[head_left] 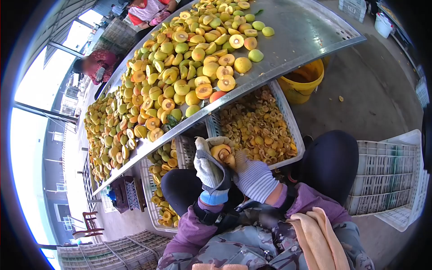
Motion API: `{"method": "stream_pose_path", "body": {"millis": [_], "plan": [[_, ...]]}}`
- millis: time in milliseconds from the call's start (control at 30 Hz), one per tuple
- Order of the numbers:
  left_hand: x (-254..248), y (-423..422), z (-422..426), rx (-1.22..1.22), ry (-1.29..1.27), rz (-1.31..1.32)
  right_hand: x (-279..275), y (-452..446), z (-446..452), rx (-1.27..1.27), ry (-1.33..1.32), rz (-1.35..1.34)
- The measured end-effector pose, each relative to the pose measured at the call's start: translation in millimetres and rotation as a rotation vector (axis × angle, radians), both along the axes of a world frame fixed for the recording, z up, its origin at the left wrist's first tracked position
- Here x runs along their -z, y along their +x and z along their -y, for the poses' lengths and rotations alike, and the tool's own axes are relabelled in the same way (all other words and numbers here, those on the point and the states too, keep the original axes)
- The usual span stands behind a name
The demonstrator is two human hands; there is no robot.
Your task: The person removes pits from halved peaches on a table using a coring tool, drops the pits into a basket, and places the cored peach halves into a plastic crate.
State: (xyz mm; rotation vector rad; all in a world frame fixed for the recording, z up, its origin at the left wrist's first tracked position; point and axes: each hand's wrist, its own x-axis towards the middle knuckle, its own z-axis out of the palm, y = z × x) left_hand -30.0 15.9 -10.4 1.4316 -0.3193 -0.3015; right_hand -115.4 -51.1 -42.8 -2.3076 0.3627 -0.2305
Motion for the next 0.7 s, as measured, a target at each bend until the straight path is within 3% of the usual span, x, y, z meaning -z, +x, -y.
{"method": "stream_pose_path", "body": {"millis": [33, 100, 167, 233, 300, 333, 400, 500, 567, 600, 633, 700], "plan": [[-1.1, -0.2, -0.6, 0.004, 0.003, 0.109, 1.1, -0.3, -0.9, -0.023, 0.032, 0.007], [-7.9, 0.5, -5.1, 0.001, 0.110, 0.067, -1.6, -0.4, -1.0, -0.055, 0.143, -0.031], [-5.4, 2.2, -6.8, 0.075, -0.007, 0.162, 1.5, -1.7, -1.4, -0.087, 0.254, -0.072], [-8.8, 17.0, -13.4, 0.120, -0.023, 0.056, 11.5, -3.1, -4.5, -0.189, 0.281, 0.148], [-5.1, 35.7, -22.5, 0.532, -0.096, 0.032, -7.7, -8.2, 6.6, -0.263, 0.415, 0.091], [-9.9, 37.2, -22.4, 0.569, -0.069, -0.010, -6.2, -8.5, 6.8, -0.342, 0.487, 0.159], [-5.5, 39.7, -24.0, 0.591, -0.069, -0.038, -6.7, -8.6, 5.3, -0.415, 0.560, 0.232], [-7.3, 30.0, -15.5, 0.613, -0.091, -0.050, -7.2, -11.9, 1.3, -0.355, 0.525, 0.120], [-7.5, 21.8, -12.7, 0.396, 0.267, -0.002, 0.4, -11.6, -5.9, -0.249, 0.608, 0.010], [-13.1, 20.8, -11.3, 0.417, 0.253, 0.055, 6.9, -8.3, -12.4, -0.227, 0.717, 0.350], [-11.6, 22.6, -11.2, 0.411, 0.253, 0.054, 1.0, -8.9, -7.4, -0.232, 0.718, 0.348], [-4.8, 27.0, -10.6, 0.559, -0.226, -0.227, -15.8, -9.3, 9.6, -0.483, 1.427, -0.238]]}}
